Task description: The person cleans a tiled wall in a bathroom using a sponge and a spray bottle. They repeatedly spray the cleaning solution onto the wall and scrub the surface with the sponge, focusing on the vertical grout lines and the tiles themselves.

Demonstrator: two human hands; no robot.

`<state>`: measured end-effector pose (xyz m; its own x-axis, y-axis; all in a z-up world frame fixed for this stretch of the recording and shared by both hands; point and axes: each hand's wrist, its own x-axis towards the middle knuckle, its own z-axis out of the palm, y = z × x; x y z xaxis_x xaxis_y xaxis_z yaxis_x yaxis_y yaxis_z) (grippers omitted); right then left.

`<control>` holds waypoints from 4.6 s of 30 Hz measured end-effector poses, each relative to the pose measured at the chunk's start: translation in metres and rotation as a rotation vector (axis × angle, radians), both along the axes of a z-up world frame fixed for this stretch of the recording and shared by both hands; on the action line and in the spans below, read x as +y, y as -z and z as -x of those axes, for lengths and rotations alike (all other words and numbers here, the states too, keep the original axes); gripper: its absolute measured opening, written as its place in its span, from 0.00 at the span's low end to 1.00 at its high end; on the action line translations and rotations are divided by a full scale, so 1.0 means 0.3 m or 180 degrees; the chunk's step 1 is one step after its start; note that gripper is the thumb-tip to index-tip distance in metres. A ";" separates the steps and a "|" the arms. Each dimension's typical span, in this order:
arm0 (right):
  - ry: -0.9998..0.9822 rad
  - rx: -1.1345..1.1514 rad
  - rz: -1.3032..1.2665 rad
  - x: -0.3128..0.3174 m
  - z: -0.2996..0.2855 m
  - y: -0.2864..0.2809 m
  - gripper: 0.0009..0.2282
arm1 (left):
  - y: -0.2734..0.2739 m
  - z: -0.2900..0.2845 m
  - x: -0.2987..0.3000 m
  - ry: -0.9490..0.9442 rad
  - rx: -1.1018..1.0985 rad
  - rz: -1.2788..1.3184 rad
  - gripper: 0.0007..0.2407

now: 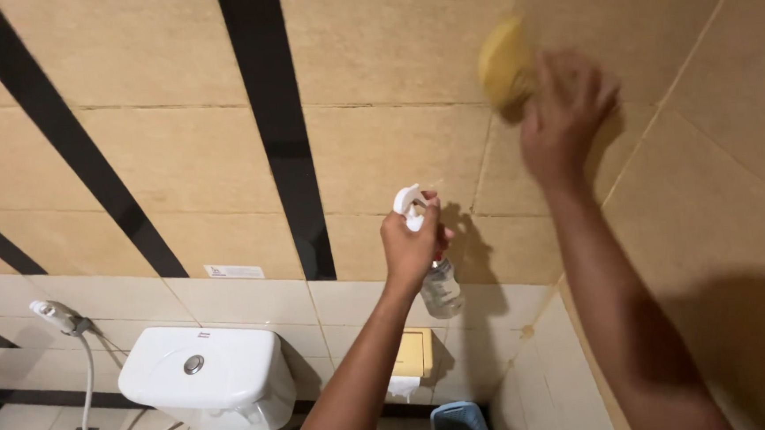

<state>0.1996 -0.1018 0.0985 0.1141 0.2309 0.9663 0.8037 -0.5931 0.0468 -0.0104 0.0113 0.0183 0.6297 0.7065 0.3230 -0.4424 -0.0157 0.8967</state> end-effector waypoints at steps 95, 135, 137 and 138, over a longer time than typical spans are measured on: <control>-0.0829 0.0320 0.2392 0.421 0.585 0.535 0.19 | 0.236 0.496 0.346 -0.1623 0.0393 0.0558 0.11; -0.1450 0.0385 0.0131 0.614 0.589 0.099 0.25 | 0.381 0.425 0.327 -0.1251 0.0727 0.0728 0.10; -0.1536 0.0397 0.0071 0.619 0.582 0.071 0.26 | 0.382 0.418 0.342 -0.1276 0.0719 0.0720 0.10; -0.1627 0.0424 0.0026 0.620 0.581 0.063 0.27 | 0.387 0.417 0.345 -0.1305 0.0725 0.0727 0.11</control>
<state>0.0253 0.0843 0.0797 0.1066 0.2968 0.9490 0.9896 -0.1239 -0.0724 -0.1355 0.1149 -0.0980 0.3228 0.9463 0.0190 -0.2343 0.0604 0.9703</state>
